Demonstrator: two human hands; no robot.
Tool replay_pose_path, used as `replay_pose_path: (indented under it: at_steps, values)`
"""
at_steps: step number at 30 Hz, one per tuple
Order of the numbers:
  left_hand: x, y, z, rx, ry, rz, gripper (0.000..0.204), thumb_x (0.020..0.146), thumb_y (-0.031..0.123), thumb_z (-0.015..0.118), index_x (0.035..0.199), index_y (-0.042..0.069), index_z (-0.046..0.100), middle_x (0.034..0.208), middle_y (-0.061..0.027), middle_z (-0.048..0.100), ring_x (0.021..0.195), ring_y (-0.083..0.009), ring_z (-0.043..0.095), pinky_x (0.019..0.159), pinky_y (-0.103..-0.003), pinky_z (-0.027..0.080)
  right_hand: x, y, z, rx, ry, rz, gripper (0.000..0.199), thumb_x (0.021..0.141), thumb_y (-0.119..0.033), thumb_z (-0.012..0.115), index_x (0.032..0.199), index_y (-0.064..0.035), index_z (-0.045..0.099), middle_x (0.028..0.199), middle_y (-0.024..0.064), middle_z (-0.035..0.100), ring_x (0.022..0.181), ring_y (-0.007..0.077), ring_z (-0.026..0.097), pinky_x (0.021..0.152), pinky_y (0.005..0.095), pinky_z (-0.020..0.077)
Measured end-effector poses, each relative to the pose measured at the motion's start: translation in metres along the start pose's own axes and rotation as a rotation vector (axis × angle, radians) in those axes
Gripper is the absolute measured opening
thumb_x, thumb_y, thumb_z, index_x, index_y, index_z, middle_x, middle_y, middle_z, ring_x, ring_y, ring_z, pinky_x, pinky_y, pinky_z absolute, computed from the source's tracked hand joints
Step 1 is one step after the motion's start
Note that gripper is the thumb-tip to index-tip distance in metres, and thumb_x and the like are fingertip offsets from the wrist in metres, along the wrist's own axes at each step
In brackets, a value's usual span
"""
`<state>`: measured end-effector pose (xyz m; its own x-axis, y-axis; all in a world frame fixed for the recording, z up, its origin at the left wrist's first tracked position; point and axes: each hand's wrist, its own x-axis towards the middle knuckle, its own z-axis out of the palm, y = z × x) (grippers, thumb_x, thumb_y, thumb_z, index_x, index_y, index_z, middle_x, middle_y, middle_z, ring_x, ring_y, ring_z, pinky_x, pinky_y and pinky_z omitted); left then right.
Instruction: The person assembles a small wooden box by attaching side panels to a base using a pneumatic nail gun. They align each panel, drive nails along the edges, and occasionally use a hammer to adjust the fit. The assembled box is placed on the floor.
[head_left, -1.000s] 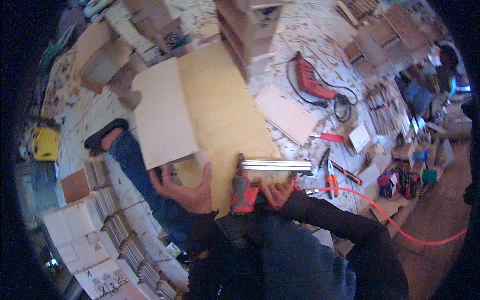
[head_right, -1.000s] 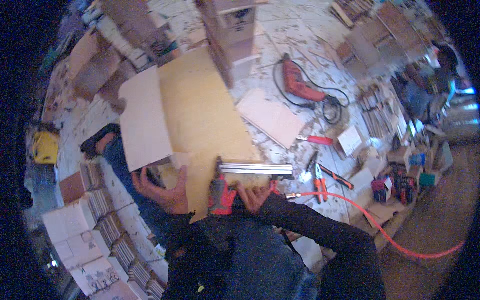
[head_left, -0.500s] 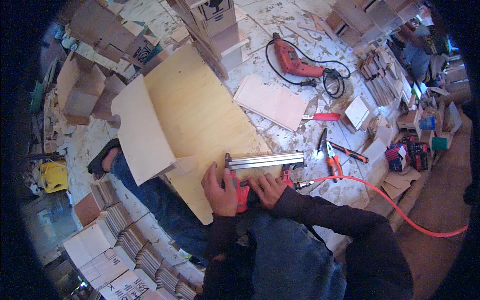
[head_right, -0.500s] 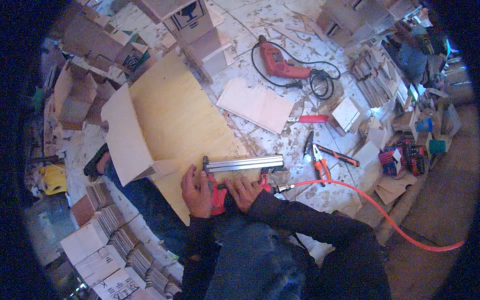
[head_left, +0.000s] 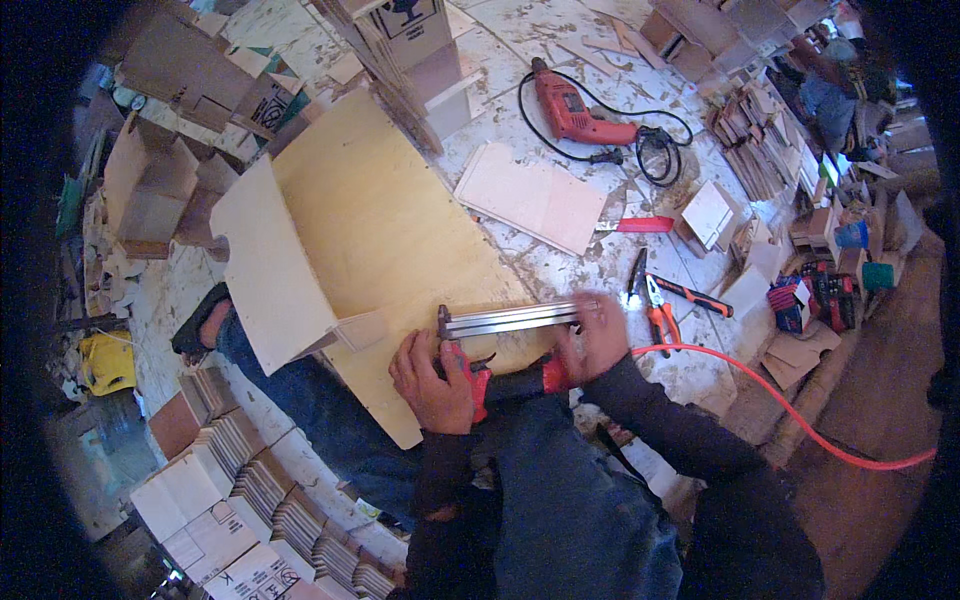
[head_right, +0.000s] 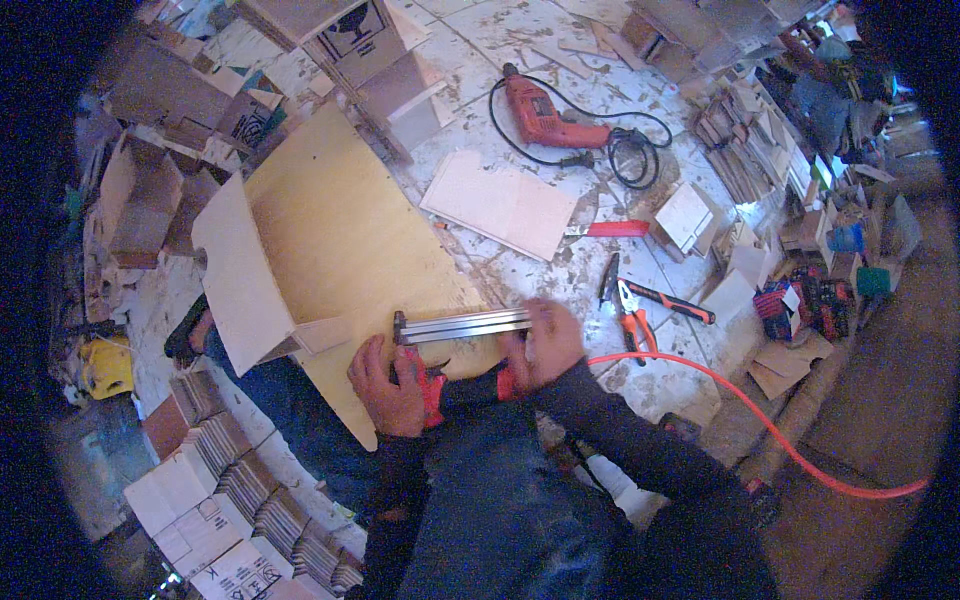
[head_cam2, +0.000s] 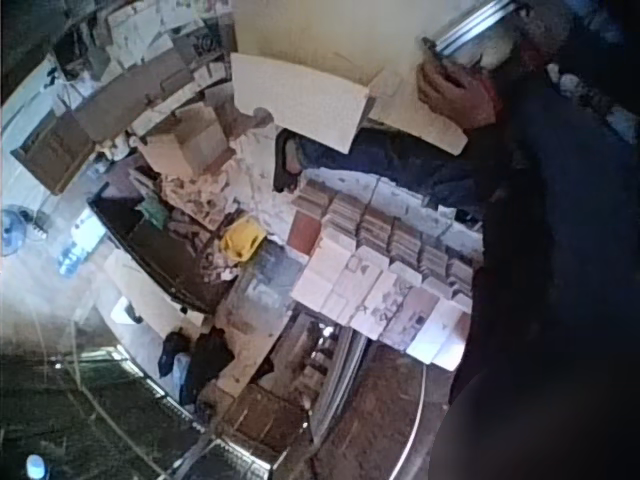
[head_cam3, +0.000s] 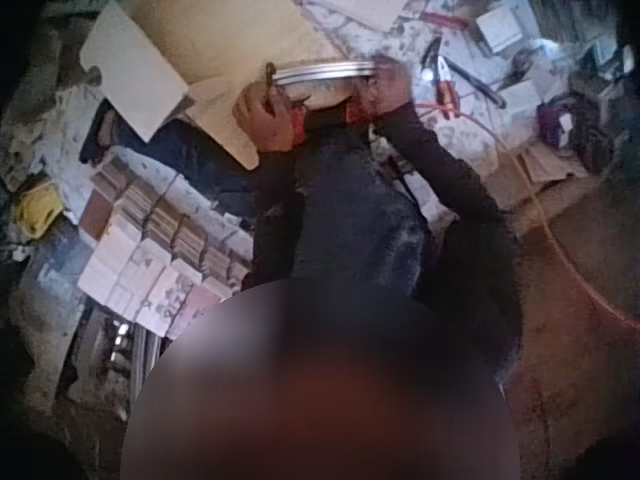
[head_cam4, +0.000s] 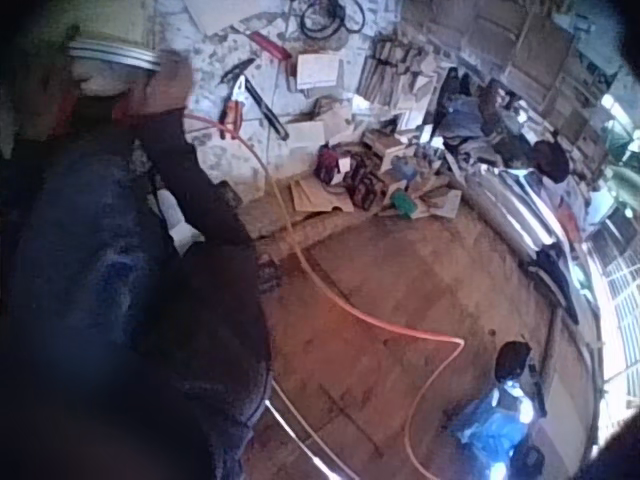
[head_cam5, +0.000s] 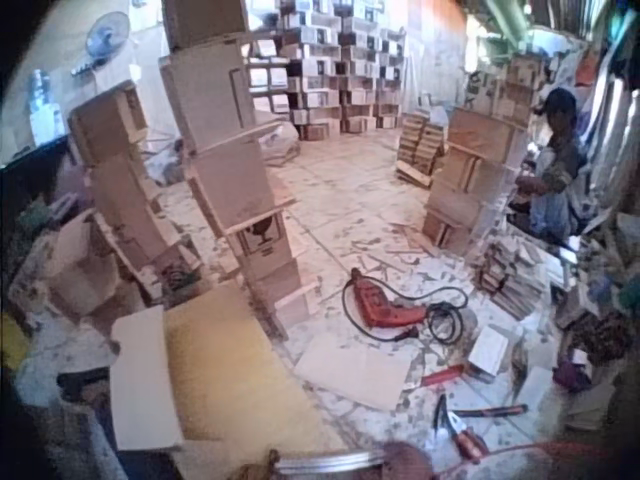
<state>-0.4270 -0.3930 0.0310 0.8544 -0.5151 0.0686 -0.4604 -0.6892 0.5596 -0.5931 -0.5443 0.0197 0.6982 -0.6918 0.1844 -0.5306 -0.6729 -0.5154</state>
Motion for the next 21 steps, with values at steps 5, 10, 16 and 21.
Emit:
replay_pose_path:
  at_steps: [5, 10, 16, 21]
  values:
    - [0.007, 0.042, 0.008, -0.029, -0.062, 0.417, 0.043, 0.083, 0.026, 0.064, 0.117, 0.000, 0.056, 0.121, -0.0183, 0.054, 0.119, -0.0365, 0.046, 0.103, -0.053, 0.032, 0.022, 0.066, -0.022, 1.008, -0.564, 0.780, 0.044, 0.100, -0.024, 0.046, 0.133, 0.0051, 0.044, 0.114, 0.0157, 0.063, 0.100, 0.0209, 0.063, 0.087, 0.0341, 0.0540]
    - [0.007, 0.084, 0.048, 0.049, -0.375, 0.676, 0.056, 0.078, 0.033, 0.069, 0.122, 0.002, 0.053, 0.121, -0.0156, 0.054, 0.120, -0.0319, 0.047, 0.105, -0.052, 0.029, 0.022, 0.069, -0.027, 0.856, -0.627, 0.646, 0.039, 0.097, -0.014, 0.050, 0.131, 0.0049, 0.045, 0.117, 0.0151, 0.061, 0.100, 0.0208, 0.063, 0.088, 0.0327, 0.0547]
    - [0.009, 0.085, 0.062, 0.110, -0.535, 0.659, 0.059, 0.074, 0.036, 0.071, 0.120, 0.005, 0.052, 0.111, -0.0110, 0.056, 0.108, -0.0271, 0.051, 0.095, -0.047, 0.034, 0.015, 0.067, -0.023, 0.976, -0.573, 0.676, 0.039, 0.095, -0.006, 0.052, 0.130, 0.0069, 0.042, 0.117, 0.0156, 0.061, 0.100, 0.0211, 0.063, 0.088, 0.0330, 0.0547]
    - [0.013, 0.094, 0.067, 0.184, -0.644, 0.605, 0.060, 0.071, 0.036, 0.073, 0.118, 0.005, 0.053, 0.109, -0.0107, 0.057, 0.107, -0.0259, 0.052, 0.093, -0.046, 0.035, 0.015, 0.070, -0.022, 0.870, -0.581, 0.628, 0.039, 0.093, -0.007, 0.055, 0.128, 0.0075, 0.044, 0.114, 0.0160, 0.061, 0.098, 0.0201, 0.063, 0.086, 0.0320, 0.0547]
